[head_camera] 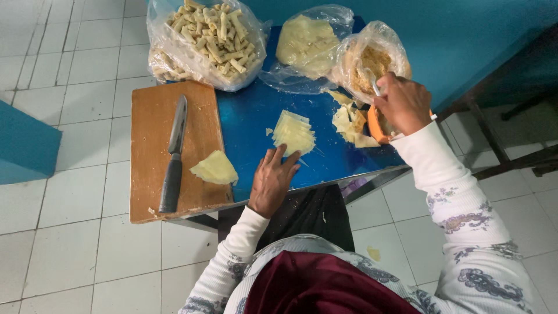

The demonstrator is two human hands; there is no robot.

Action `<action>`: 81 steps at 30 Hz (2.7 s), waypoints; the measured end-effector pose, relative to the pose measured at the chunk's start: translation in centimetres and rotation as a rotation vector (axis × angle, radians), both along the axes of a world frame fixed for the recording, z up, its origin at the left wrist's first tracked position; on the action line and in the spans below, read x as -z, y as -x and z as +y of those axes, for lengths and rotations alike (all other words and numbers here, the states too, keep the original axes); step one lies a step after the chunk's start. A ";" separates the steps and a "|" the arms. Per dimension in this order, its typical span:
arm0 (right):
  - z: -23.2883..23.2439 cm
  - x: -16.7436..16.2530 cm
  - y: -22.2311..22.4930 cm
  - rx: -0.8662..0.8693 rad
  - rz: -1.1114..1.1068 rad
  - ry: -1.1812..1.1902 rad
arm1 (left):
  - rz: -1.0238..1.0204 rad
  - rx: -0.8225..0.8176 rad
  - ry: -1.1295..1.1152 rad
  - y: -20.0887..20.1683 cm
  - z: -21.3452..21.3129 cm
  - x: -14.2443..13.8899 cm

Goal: The person sits at a table and folds thin translucent wrapper sheets over a filling, pressing and stacking the folded packets on the table. They occasionally scoop brown powder from a plastic bag with a spoon and add it to the orange container of filling while continuing to fold wrappers.

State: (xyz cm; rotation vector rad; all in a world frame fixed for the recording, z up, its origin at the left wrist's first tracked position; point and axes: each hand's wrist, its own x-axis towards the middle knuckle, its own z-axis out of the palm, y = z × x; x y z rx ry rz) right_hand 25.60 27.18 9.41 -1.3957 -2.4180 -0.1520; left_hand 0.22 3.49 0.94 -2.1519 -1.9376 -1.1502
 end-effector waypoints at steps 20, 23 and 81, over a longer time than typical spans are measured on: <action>1.0 -0.5 -0.4 0.029 0.069 -0.387 | -0.004 -0.001 0.019 0.0 -0.2 -0.3; 1.0 0.0 -0.6 -0.012 0.090 -0.424 | 0.007 0.004 0.039 0.1 -0.2 -0.2; -9.9 5.3 4.3 -0.751 0.087 -0.311 | -0.197 -0.313 -0.065 -0.2 1.7 0.9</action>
